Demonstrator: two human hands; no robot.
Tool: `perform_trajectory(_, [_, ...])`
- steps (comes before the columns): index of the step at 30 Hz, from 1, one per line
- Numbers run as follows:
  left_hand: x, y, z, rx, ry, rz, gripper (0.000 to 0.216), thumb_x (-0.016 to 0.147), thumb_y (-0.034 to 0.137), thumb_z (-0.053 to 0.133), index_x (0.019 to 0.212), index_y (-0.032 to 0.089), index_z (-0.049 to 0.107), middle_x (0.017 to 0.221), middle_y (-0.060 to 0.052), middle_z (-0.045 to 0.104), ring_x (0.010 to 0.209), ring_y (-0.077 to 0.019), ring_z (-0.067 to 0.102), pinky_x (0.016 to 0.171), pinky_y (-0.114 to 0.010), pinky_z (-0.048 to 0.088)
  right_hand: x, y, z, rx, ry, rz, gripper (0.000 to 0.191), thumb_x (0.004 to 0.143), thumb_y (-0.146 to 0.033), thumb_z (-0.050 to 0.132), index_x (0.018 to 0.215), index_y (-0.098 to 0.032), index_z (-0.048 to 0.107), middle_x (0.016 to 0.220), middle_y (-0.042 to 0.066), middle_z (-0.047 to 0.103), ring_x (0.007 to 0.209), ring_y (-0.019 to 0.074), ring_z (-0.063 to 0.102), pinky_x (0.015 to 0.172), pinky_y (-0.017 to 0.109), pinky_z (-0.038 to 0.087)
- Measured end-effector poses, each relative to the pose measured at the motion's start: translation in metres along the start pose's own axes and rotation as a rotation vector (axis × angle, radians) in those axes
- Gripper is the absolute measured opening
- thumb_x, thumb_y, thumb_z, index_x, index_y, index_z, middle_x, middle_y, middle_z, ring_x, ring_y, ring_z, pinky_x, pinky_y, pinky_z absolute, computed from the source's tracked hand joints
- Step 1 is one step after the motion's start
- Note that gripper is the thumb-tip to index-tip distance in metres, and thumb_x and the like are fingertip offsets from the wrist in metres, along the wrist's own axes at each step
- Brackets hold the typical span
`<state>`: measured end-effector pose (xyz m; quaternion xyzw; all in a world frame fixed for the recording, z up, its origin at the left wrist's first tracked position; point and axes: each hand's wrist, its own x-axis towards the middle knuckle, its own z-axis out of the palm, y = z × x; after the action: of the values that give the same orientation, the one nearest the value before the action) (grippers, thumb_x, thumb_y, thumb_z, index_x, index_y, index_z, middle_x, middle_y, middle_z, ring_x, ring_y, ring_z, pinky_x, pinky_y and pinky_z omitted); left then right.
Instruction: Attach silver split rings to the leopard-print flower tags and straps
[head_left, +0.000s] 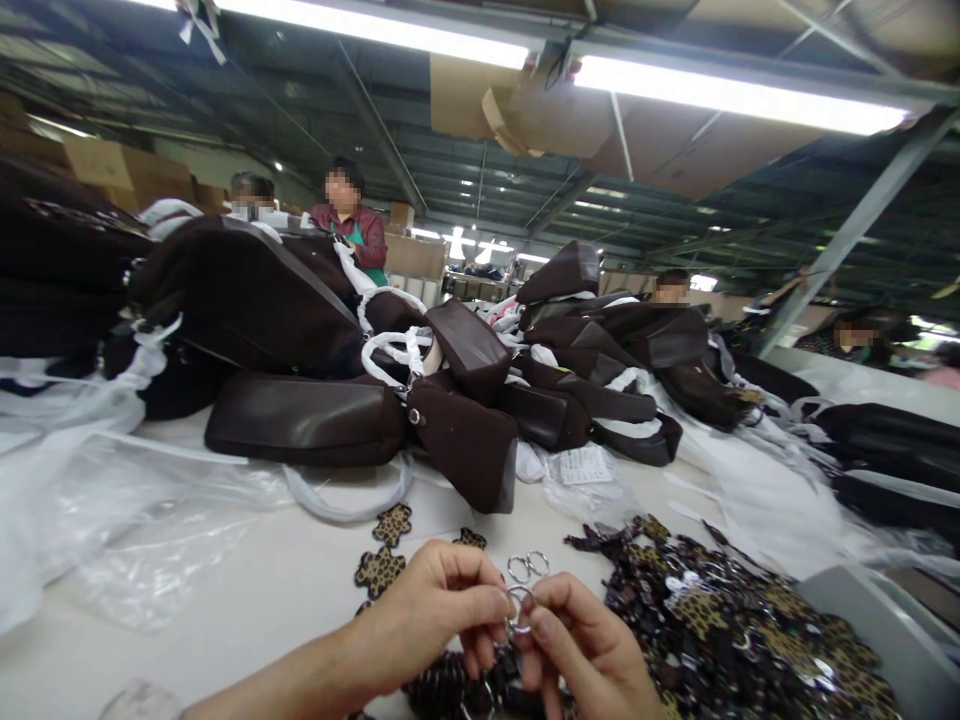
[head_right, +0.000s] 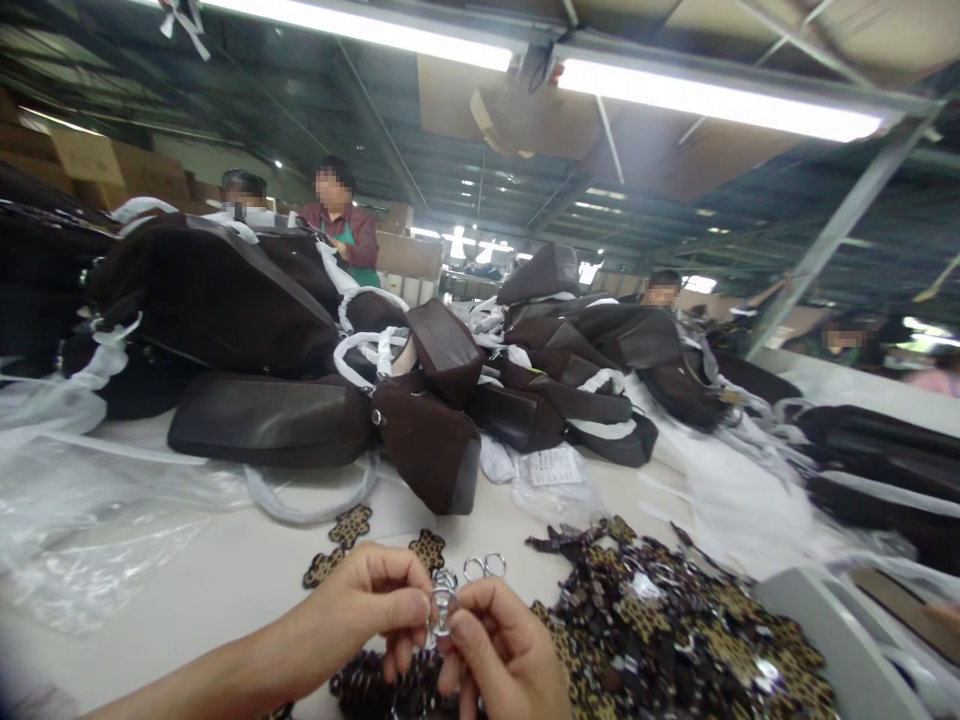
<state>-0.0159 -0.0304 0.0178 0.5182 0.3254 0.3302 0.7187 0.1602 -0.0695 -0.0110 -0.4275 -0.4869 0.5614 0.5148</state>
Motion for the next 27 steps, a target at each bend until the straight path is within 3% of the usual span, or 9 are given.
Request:
perform_trajectory(4, [0.002, -0.002, -0.001, -0.013, -0.018, -0.044, 0.03, 0.067, 0.041, 0.071, 0.07, 0.014, 0.058, 0.056, 0.001, 0.06, 0.042, -0.0078, 0.051, 0.042, -0.019, 0.039, -0.002, -0.007, -0.004, -0.124, 0.023, -0.11, 0.035, 0.067, -0.031, 0.086, 0.101, -0.029, 0.076, 0.082, 0.001, 0.075, 0.061, 0.0142, 0.065, 0.041, 0.016, 0.051])
perform_trajectory(7, [0.002, -0.002, -0.001, 0.006, -0.039, -0.067, 0.03, 0.067, 0.041, 0.072, 0.071, 0.013, 0.06, 0.053, 0.002, 0.06, 0.041, -0.007, 0.049, 0.041, -0.018, 0.037, -0.003, -0.01, -0.006, -0.279, -0.037, -0.155, 0.029, 0.068, -0.016, 0.078, 0.093, -0.03, 0.079, 0.077, 0.0, 0.074, 0.056, 0.0143, 0.063, 0.044, 0.018, 0.052])
perform_trajectory(13, [-0.002, 0.001, 0.0, 0.026, -0.074, -0.108, 0.027, 0.067, 0.039, 0.069, 0.069, 0.015, 0.059, 0.052, 0.003, 0.058, 0.04, -0.0063, 0.047, 0.041, -0.018, 0.037, -0.003, -0.02, -0.01, -0.44, -0.109, -0.213, 0.027, 0.067, -0.01, 0.076, 0.086, -0.028, 0.079, 0.072, 0.0, 0.076, 0.06, 0.0166, 0.066, 0.054, 0.022, 0.054])
perform_trajectory(16, [-0.003, 0.002, 0.001, 0.038, -0.082, -0.118, 0.024, 0.067, 0.036, 0.069, 0.068, 0.014, 0.06, 0.051, 0.004, 0.057, 0.041, -0.0056, 0.046, 0.042, -0.017, 0.036, -0.003, -0.017, -0.011, -0.296, -0.149, -0.127, 0.027, 0.066, -0.013, 0.078, 0.09, -0.026, 0.078, 0.074, 0.001, 0.076, 0.063, 0.0182, 0.068, 0.053, 0.022, 0.054])
perform_trajectory(19, [0.0, -0.002, 0.001, -0.012, -0.044, -0.071, 0.026, 0.067, 0.037, 0.07, 0.068, 0.015, 0.057, 0.053, 0.002, 0.059, 0.043, -0.0071, 0.05, 0.043, -0.018, 0.039, -0.004, -0.005, -0.009, -0.179, 0.0, -0.095, 0.035, 0.069, -0.026, 0.082, 0.103, -0.027, 0.074, 0.08, 0.001, 0.075, 0.06, 0.017, 0.068, 0.046, 0.021, 0.054])
perform_trajectory(22, [0.003, -0.009, 0.002, -0.079, 0.01, -0.022, 0.03, 0.065, 0.04, 0.073, 0.069, 0.014, 0.057, 0.056, 0.0, 0.062, 0.045, -0.0097, 0.055, 0.046, -0.021, 0.044, -0.004, 0.006, -0.007, -0.333, 0.114, -0.171, 0.031, 0.076, -0.037, 0.078, 0.104, -0.027, 0.072, 0.078, 0.002, 0.076, 0.056, 0.0173, 0.069, 0.047, 0.022, 0.056])
perform_trajectory(27, [0.003, -0.016, 0.005, -0.078, 0.045, -0.047, 0.027, 0.063, 0.036, 0.073, 0.066, 0.014, 0.058, 0.053, 0.0, 0.062, 0.045, -0.0096, 0.054, 0.049, -0.021, 0.044, -0.002, 0.006, -0.01, -0.802, -0.034, -0.383, 0.029, 0.086, -0.028, 0.067, 0.115, -0.027, 0.072, 0.088, 0.005, 0.08, 0.071, 0.0229, 0.075, 0.065, 0.026, 0.061])
